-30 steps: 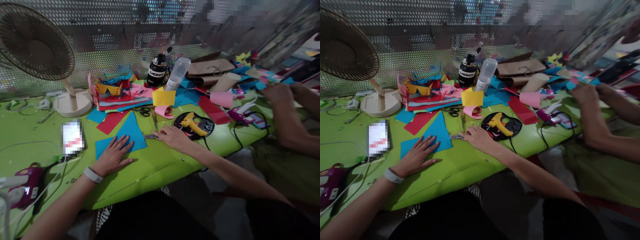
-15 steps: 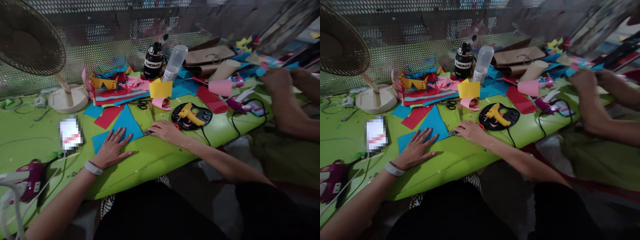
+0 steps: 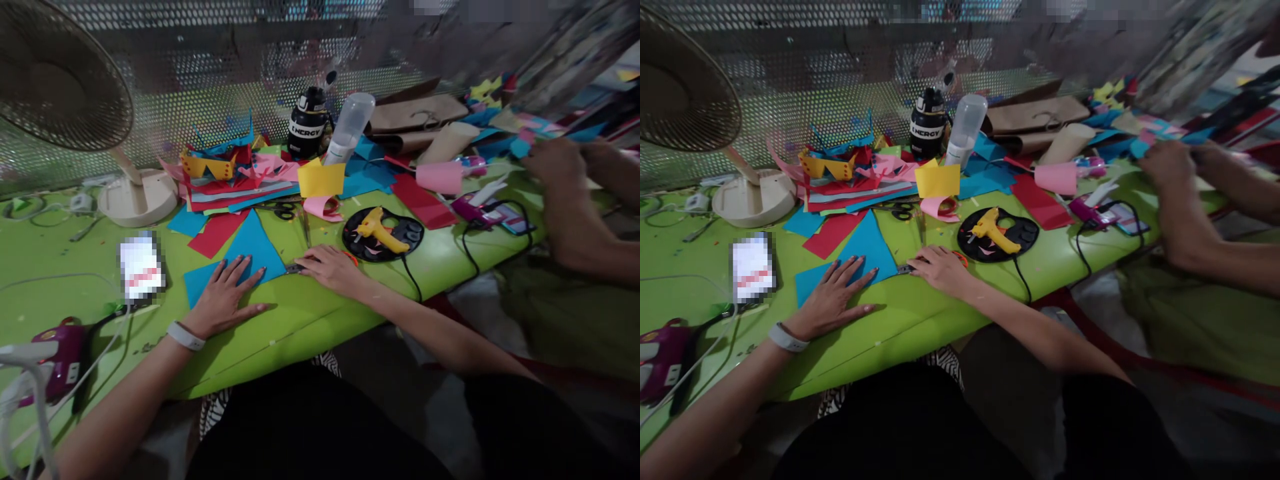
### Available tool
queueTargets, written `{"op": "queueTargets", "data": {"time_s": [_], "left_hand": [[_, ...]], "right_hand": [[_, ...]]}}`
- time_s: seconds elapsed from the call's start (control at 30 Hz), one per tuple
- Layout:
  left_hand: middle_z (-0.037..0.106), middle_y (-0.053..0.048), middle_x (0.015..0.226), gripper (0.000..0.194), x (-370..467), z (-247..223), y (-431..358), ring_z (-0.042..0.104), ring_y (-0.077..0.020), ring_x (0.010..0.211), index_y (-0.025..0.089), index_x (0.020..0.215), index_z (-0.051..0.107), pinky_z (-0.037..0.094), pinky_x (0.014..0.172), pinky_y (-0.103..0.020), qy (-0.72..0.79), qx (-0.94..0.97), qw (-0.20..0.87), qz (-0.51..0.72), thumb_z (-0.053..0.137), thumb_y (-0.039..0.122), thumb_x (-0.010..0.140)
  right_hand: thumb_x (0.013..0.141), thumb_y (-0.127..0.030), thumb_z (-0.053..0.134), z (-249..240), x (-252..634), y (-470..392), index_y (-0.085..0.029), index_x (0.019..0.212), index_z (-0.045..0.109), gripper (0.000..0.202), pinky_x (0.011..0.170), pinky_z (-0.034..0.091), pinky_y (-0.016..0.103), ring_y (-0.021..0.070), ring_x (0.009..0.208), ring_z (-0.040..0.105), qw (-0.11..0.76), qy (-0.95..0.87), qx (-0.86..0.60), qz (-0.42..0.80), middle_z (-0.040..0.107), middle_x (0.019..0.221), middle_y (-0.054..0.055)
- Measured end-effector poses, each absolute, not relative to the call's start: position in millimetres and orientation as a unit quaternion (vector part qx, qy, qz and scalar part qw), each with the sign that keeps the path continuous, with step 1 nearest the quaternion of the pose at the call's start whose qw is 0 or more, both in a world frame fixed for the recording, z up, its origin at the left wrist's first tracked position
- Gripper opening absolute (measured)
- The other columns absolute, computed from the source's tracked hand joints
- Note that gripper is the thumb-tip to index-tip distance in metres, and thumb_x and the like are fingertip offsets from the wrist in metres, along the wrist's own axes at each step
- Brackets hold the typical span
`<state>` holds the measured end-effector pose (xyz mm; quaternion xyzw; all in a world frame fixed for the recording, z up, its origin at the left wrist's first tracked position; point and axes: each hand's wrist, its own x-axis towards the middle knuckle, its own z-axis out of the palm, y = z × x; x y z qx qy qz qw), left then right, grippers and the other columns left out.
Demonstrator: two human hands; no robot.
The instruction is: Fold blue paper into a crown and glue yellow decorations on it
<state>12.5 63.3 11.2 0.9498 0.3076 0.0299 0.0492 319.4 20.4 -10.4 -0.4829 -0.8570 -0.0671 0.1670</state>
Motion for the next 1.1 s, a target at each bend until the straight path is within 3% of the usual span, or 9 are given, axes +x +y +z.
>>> {"op": "queueTargets", "data": {"time_s": [0.53,0.83,0.97,1.1], "left_hand": [[0.023,-0.007,0.162,0.077,11.6,9.5,63.8,0.018,-0.0297,0.15,0.032,0.152,0.031,0.011,0.122,-0.051,0.307,0.949,0.056,0.03,0.033,0.076,0.089],[0.018,-0.012,0.163,0.083,42.8,13.5,56.3,0.015,-0.0326,0.15,0.027,0.155,0.027,0.014,0.12,-0.056,0.367,0.927,0.079,0.001,0.028,0.077,0.089],[0.018,-0.005,0.163,0.067,38.2,17.9,67.6,0.013,-0.0276,0.151,0.028,0.155,0.026,0.016,0.121,-0.05,0.348,0.933,0.092,0.021,0.023,0.064,0.098],[0.026,-0.005,0.161,0.057,10.6,17.6,87.7,0.019,-0.0218,0.15,0.025,0.146,0.044,0.009,0.123,-0.046,0.314,0.947,0.052,0.033,0.018,0.051,0.103]], "right_hand": [[0.098,-0.028,0.052,-8.6,309.1,8.5,-0.019,0.12,0.067,0.028,0.075,0.044,0.037,0.0236,0.094,0.059,0.161,-0.858,-0.483,-0.068,0.067,0.101,0.011],[0.098,-0.03,0.051,-12.1,320.3,20.7,-0.019,0.119,0.068,0.029,0.08,0.046,0.039,0.0254,0.099,0.059,0.176,-0.842,-0.506,-0.071,0.066,0.106,0.013],[0.098,-0.03,0.051,-12.5,326.1,22.4,-0.021,0.121,0.068,0.03,0.082,0.046,0.04,0.0264,0.1,0.057,0.176,-0.836,-0.517,-0.047,0.065,0.107,0.013],[0.098,-0.031,0.05,-10.7,328.6,20.6,-0.023,0.123,0.067,0.032,0.083,0.046,0.041,0.0263,0.099,0.056,0.178,-0.835,-0.519,-0.04,0.064,0.108,0.013]]}}
